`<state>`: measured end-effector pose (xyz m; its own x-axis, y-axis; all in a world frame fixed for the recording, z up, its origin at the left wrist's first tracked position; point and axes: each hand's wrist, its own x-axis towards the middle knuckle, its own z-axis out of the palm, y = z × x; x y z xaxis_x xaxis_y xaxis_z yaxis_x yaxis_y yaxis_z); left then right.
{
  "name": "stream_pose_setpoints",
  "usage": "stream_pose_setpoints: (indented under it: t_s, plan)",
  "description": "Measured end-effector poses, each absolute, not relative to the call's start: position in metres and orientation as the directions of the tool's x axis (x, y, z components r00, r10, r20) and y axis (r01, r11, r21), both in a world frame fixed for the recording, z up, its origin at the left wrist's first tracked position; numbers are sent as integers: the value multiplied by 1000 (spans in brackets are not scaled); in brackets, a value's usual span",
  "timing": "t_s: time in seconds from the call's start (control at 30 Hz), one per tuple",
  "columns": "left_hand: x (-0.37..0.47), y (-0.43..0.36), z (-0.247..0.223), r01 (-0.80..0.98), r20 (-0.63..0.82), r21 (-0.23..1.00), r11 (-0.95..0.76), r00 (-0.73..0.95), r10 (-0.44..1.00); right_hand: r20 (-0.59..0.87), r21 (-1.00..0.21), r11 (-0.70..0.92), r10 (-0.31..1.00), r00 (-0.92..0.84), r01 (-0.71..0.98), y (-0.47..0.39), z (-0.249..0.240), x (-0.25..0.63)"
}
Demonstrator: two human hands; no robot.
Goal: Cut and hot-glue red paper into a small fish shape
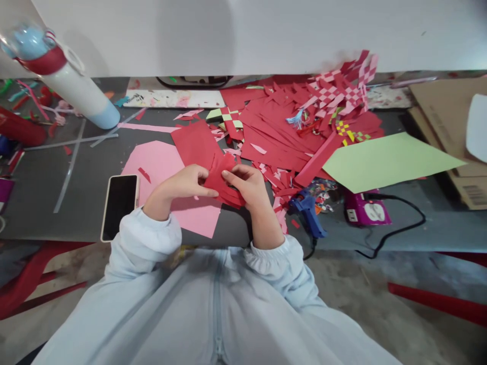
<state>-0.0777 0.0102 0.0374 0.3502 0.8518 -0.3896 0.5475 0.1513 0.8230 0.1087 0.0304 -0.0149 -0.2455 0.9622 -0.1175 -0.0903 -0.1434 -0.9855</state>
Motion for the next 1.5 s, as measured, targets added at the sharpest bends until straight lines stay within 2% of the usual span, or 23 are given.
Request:
stream_pose_setpoints:
  t_s: [0.1, 0.27, 0.6, 0.77, 0.93, 1.0, 1.07, 1.2, 1.3, 1.5]
  plan:
    - [-78, 12, 37, 520, -347, 843, 138, 330, 878, -162, -972, -192, 966, -203, -137, 30, -12, 108]
    - [-79, 16, 32, 535, -292, 838, 103, 280, 914, -166, -974, -194, 961, -220, -116, 29, -12, 105]
    - [-82, 17, 33, 624, -361, 776, 88, 326, 873, -117, -979, -114, 993, 5, -169, 31, -10, 112]
    - [-81, 19, 33, 679, -448, 725, 116, 336, 829, -9, -998, -12, 999, 52, 68, 20, 8, 131]
    - [-74, 20, 34, 726, -414, 687, -21, 416, 810, 48, -951, 72, 995, -86, 300, -1, 41, 169]
    - [-69, 20, 39, 750, -395, 659, -62, 415, 820, 25, -916, 79, 990, -141, 393, -10, 52, 189]
    - [-63, 18, 45, 792, -373, 606, -72, 363, 854, -56, -869, 60, 975, -217, 492, -18, 59, 208]
    - [-47, 13, 57, 912, -248, 390, -126, 236, 940, -136, -812, 4, 971, -196, 583, -31, 64, 240]
    - [-32, 10, 62, 950, -165, 244, -197, 240, 957, -184, -758, 9, 956, -227, 652, -36, 63, 258]
    - [1, 8, 66, 957, -180, 188, -220, 254, 950, -235, -679, -39, 958, -167, 733, -36, 58, 292]
